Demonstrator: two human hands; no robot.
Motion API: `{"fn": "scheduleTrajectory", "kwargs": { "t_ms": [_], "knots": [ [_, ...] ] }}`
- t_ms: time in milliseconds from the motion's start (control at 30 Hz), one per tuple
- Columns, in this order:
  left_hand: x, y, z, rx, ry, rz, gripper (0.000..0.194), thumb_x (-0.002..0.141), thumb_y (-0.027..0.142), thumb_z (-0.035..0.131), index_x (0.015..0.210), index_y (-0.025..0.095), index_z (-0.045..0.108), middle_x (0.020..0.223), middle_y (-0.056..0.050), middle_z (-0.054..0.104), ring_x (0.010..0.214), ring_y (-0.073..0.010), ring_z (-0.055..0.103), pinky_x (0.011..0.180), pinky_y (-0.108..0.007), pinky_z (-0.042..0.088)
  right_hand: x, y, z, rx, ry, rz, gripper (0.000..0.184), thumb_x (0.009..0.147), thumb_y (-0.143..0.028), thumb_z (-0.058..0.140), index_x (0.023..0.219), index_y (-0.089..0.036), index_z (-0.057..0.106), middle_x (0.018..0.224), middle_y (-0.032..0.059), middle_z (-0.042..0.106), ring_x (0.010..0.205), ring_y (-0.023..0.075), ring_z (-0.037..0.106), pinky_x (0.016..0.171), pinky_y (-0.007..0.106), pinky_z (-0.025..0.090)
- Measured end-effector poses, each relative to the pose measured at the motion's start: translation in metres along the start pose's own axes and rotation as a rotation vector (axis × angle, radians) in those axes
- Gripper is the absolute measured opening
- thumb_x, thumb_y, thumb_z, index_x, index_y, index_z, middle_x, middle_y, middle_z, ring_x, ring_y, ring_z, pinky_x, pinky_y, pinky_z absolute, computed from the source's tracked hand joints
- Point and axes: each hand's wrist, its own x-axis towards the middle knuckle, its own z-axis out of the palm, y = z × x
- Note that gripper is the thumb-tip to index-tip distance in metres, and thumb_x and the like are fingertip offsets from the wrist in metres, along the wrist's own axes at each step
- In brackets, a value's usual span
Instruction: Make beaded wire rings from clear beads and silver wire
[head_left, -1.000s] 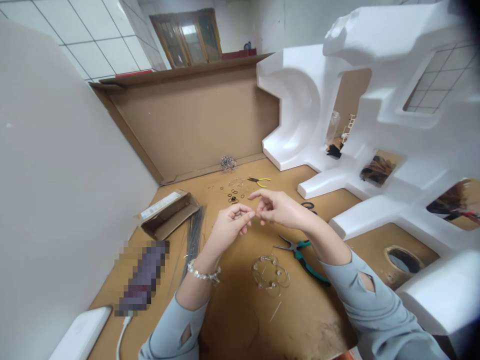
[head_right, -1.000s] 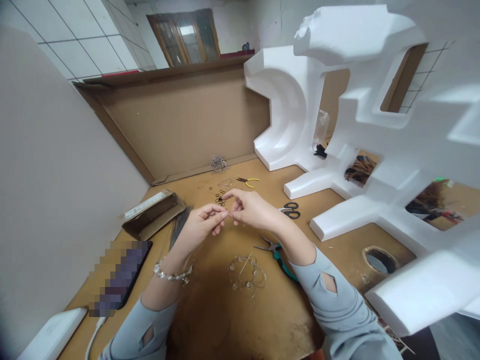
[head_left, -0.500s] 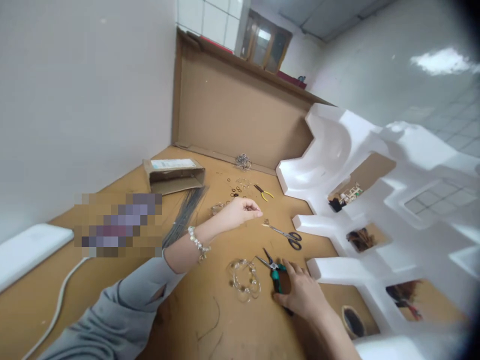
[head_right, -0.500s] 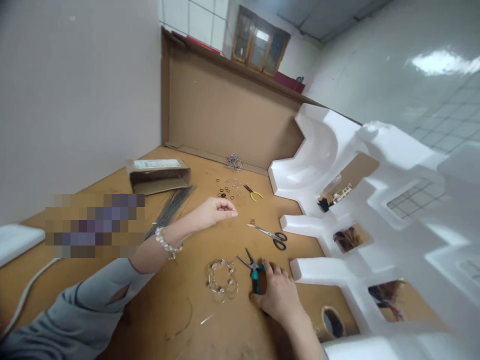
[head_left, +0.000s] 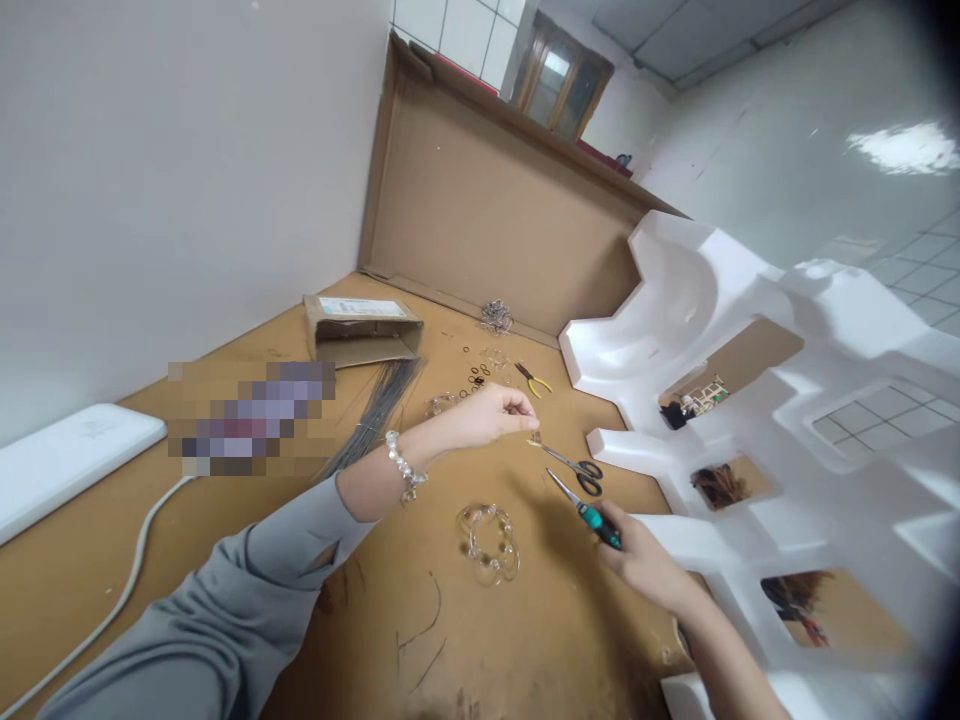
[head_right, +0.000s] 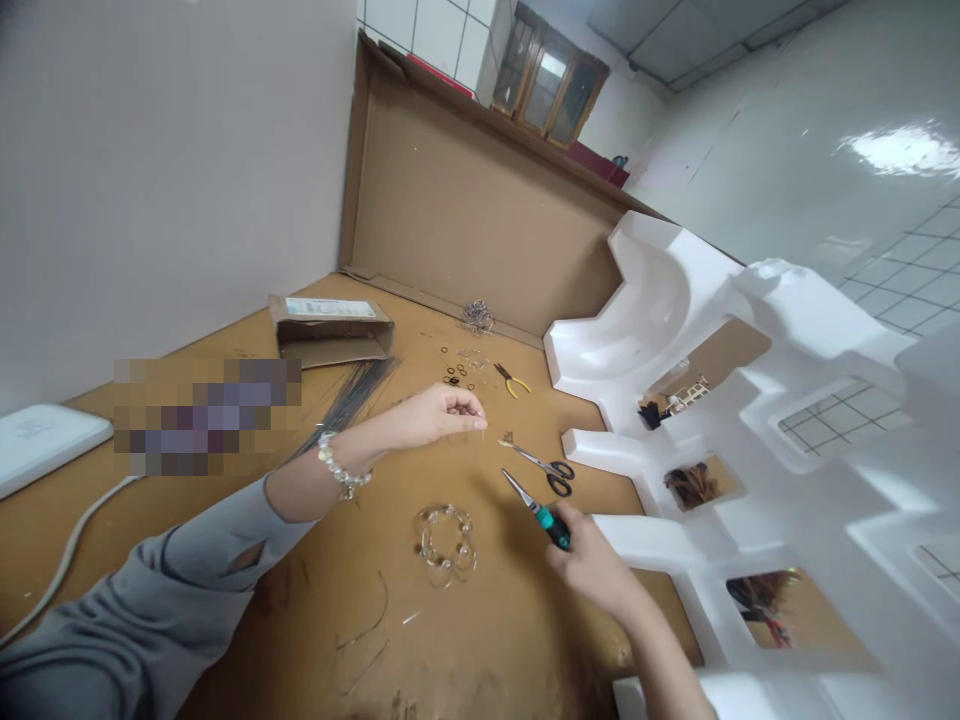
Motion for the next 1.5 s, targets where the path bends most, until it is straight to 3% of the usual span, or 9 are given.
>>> {"fn": "scheduleTrajectory", "kwargs": {
  "t_ms": [133, 267, 633, 1067, 1300, 1500],
  "knots": [
    [-0.002, 0.003, 0.004, 0.034, -0.018, 0.031, 0.019, 0.074, 0.033, 0.06, 0.076, 0.014, 0.063, 0.067, 0.001, 0.056, 0.062, -0.0098, 0.047, 0.06, -0.023, 0.036, -0.012, -0.015, -0.051, 0.072, -0.052, -0.047, 0.013, 0.075, -0.027, 0.048, 0.085, -0.019, 0.053, 0.069, -0.0003, 0.058, 0.061, 0.0133, 0.049, 0.058, 0.025, 0.036],
    [-0.004, 0.004, 0.007, 0.033, -0.048, 0.032, 0.018, 0.074, 0.032, 0.06, 0.077, 0.014, 0.063, 0.068, 0.001, 0.057, 0.062, -0.0098, 0.047, 0.06, -0.023, 0.036, -0.008, -0.028, -0.074, -0.058, -0.031, -0.055, 0.015, 0.077, -0.034, 0.049, 0.082, -0.021, 0.055, 0.066, 0.0001, 0.059, 0.058, 0.0138, 0.05, 0.059, 0.026, 0.038],
    [-0.004, 0.002, 0.008, 0.017, -0.084, 0.032, 0.022, 0.074, 0.035, 0.06, 0.078, 0.014, 0.063, 0.07, 0.0, 0.059, 0.063, -0.0107, 0.05, 0.061, -0.024, 0.037, 0.003, -0.042, -0.081, -0.104, -0.07, -0.031, 0.028, 0.074, -0.033, 0.052, 0.098, -0.024, 0.062, 0.069, -0.0006, 0.062, 0.06, 0.0144, 0.054, 0.06, 0.024, 0.04],
    [-0.005, 0.003, 0.007, -0.031, -0.113, 0.012, 0.018, 0.074, 0.032, 0.06, 0.075, 0.014, 0.063, 0.07, 0.001, 0.059, 0.064, -0.0096, 0.048, 0.062, -0.023, 0.035, 0.005, -0.049, -0.084, 0.049, -0.177, -0.008, 0.02, 0.073, -0.033, 0.053, 0.086, -0.019, 0.061, 0.068, -0.0001, 0.058, 0.063, 0.0141, 0.051, 0.062, 0.025, 0.041],
    [-0.006, 0.0, 0.007, -0.089, -0.188, -0.08, 0.02, 0.075, 0.034, 0.059, 0.079, 0.015, 0.063, 0.057, 0.004, 0.046, 0.05, -0.0067, 0.035, 0.048, -0.022, 0.026, 0.008, -0.049, -0.086, 0.121, -0.263, -0.003, 0.015, 0.074, -0.031, 0.052, 0.078, -0.018, 0.058, 0.064, -0.001, 0.053, 0.061, 0.0129, 0.048, 0.059, 0.024, 0.04],
    [-0.005, 0.001, 0.011, 0.006, -0.134, 0.043, 0.014, 0.077, 0.028, 0.057, 0.076, 0.015, 0.061, 0.068, 0.001, 0.057, 0.061, -0.009, 0.047, 0.058, -0.022, 0.036, 0.008, -0.05, -0.088, 0.034, -0.234, -0.003, 0.012, 0.074, -0.03, 0.051, 0.074, -0.019, 0.056, 0.059, -0.0017, 0.051, 0.056, 0.0117, 0.046, 0.055, 0.024, 0.038]
  ]
}}
